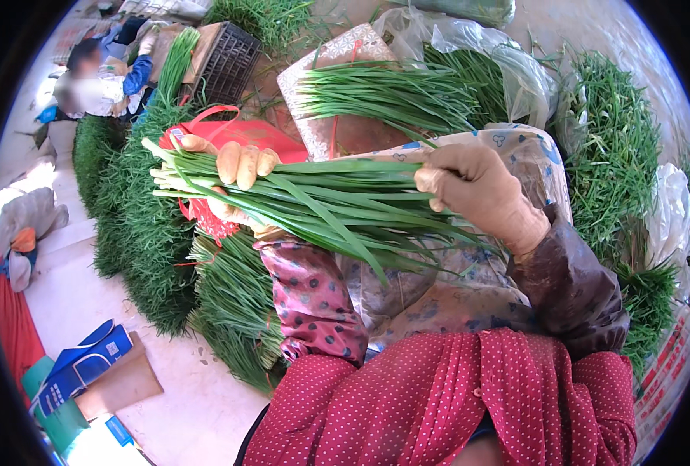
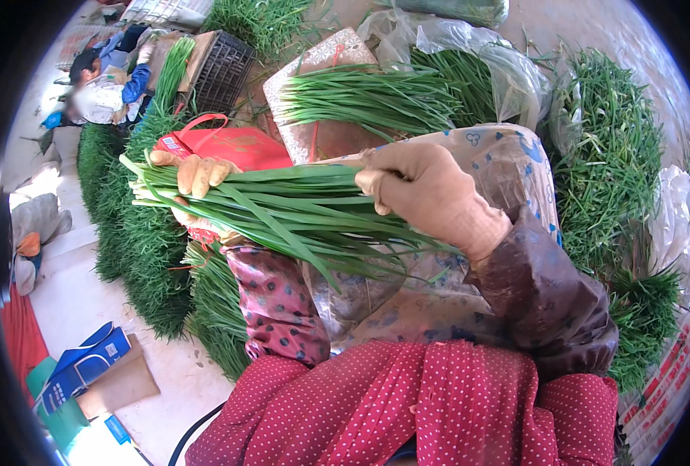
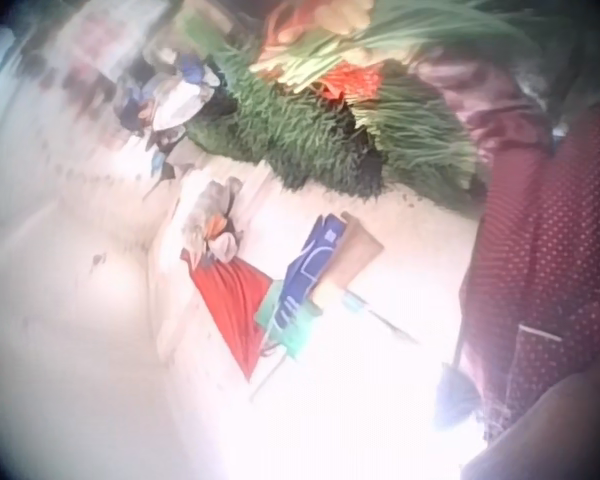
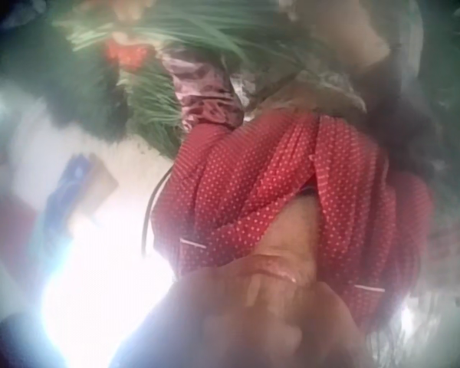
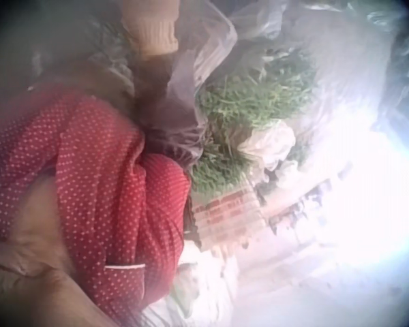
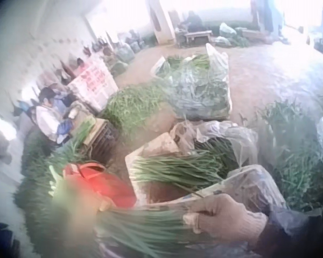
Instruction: The person sorts and bundles green onions by hand, tying them with red strings and placing them into plastic bags.
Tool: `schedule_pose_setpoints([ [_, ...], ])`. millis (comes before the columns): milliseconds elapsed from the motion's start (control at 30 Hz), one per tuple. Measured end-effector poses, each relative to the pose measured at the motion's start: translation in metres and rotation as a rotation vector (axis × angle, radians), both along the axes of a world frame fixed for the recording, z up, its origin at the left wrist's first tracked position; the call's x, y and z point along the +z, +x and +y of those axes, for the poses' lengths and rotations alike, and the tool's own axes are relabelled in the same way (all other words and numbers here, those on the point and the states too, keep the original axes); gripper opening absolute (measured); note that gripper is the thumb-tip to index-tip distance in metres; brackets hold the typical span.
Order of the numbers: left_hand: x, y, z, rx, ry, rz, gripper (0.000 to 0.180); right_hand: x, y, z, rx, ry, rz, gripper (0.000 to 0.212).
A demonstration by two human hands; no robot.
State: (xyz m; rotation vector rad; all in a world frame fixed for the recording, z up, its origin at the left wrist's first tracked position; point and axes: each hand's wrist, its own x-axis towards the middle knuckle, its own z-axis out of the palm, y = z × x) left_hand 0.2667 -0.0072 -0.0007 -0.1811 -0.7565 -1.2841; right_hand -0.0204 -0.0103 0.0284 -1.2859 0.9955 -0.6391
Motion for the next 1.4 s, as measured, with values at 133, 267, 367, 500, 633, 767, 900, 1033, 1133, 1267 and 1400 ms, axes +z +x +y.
schedule_pose_setpoints([
  [133,0.013,-0.007,0.01,0.026,0.032,0.01,0.072,-0.001,-0.034,-0.017,-0.237,0.217,-0.424,0.023],
  [267,0.029,-0.029,0.018,0.252,0.32,-0.25,0.081,0.025,-0.019,-0.018,-0.202,-0.186,-0.194,0.035],
  [367,0.039,-0.062,0.018,0.372,0.503,-0.405,0.083,0.053,0.022,-0.001,0.164,-0.417,0.177,0.076],
  [500,0.033,-0.084,0.014,0.28,0.65,-0.055,0.055,0.006,0.06,0.001,0.019,-0.98,0.381,0.076],
  [633,-0.018,-0.078,0.014,0.278,0.953,0.018,0.031,-0.019,0.061,-0.019,0.399,-0.477,0.598,0.067],
  [767,-0.076,-0.097,-0.004,0.15,1.167,0.104,0.04,-0.02,0.044,-0.056,0.569,-0.424,0.859,0.055],
  [900,-0.096,-0.091,-0.028,0.057,1.072,-0.144,0.059,-0.05,0.065,-0.094,0.474,-0.618,0.881,0.063],
  [1033,-0.117,-0.076,-0.053,0.068,1.187,-0.195,0.057,-0.081,0.108,-0.147,0.412,-0.67,1.002,0.057],
  [1133,-0.133,-0.072,-0.059,0.159,1.435,-0.15,0.056,-0.103,0.127,-0.175,0.364,-0.756,0.982,0.059],
  [1267,-0.141,-0.065,-0.062,0.184,1.513,-0.148,0.059,-0.148,0.161,-0.203,0.389,-0.812,0.981,0.071],
  [1400,-0.152,-0.059,-0.064,0.383,1.22,-0.61,0.053,-0.226,0.163,-0.189,0.242,-0.904,0.96,0.078],
])
